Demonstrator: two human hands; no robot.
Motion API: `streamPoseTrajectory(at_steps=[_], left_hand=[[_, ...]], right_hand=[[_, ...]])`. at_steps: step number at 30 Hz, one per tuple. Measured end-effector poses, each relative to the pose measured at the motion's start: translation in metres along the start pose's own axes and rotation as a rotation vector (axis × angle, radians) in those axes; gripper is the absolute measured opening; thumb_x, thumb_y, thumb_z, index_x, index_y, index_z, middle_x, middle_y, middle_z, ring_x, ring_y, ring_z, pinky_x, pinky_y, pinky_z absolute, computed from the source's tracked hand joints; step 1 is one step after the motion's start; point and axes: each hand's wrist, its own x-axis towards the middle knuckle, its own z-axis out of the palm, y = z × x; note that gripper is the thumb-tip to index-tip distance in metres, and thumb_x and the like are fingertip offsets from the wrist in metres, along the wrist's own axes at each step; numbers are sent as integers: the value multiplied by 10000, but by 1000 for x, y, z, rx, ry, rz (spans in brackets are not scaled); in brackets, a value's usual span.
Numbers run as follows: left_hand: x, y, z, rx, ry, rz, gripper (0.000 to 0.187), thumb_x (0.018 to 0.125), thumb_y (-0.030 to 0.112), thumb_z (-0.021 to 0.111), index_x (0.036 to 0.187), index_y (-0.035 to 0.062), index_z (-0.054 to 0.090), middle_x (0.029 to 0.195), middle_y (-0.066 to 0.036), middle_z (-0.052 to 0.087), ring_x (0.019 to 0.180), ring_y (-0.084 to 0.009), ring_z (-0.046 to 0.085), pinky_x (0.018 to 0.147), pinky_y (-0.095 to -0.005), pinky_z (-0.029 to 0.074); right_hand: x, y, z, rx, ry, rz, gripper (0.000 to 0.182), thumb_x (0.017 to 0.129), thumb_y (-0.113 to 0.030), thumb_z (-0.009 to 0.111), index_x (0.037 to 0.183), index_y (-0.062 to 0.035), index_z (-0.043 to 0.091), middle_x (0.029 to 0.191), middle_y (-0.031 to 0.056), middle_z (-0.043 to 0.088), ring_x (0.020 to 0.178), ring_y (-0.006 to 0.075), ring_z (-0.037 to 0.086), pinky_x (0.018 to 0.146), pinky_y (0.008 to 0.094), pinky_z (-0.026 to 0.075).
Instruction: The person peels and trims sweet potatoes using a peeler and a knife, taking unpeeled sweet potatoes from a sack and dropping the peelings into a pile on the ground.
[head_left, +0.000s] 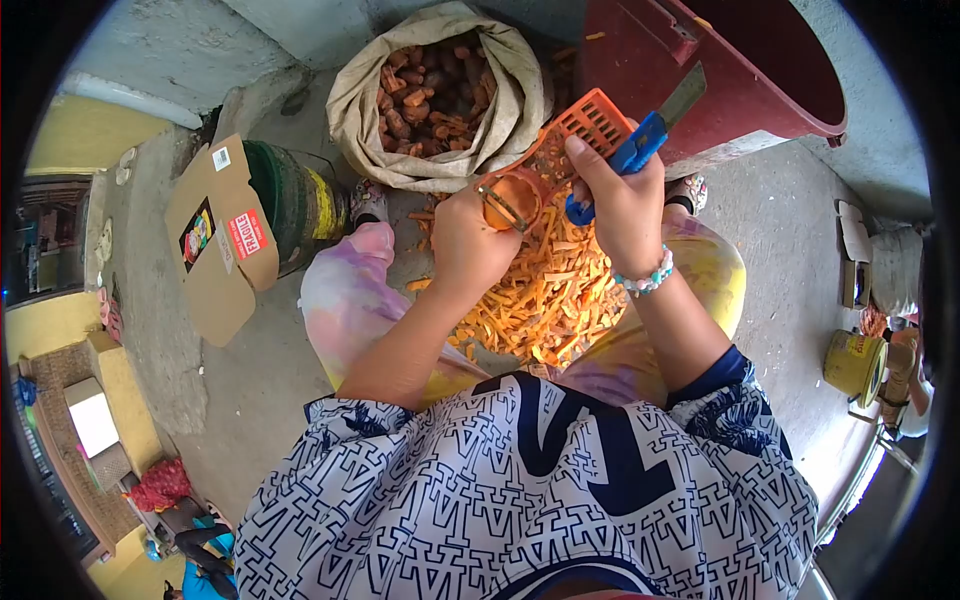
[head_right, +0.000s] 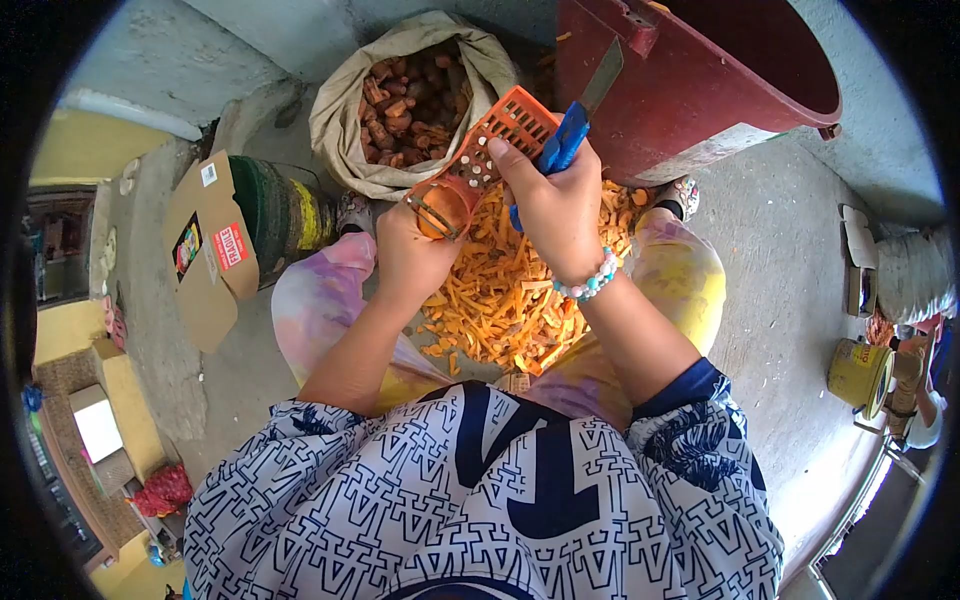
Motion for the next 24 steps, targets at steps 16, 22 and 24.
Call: streamPoseTrajectory(at_steps=[16,22,24], left_hand=[[-1,-16,3,128,91,20,259,634,7,671,885,0,604,754,-129,647,703,-268,652,620,-317,489],[-5,-21,4,-3,76,-88,192,663,39,639,840,-10,583,745,-183,617,725,-348,621,629,-379,481],[-9,-26,7,-10,59,-125,183,668,37,638,837,-11,586,743,-184,617,718,-344,623,624,-372,479]], right_hand=[[16,51,13,13,93,24,198,800,-64,657,959,29,588,744,23,626,540,46,513,470,208,406],[29,80,15,114,-10,254,157,774,-65,689,865,9,584,694,26,608,511,73,522,463,228,420],[30,87,16,115,-13,278,135,783,-68,680,859,1,592,692,23,605,502,69,508,451,219,398]])
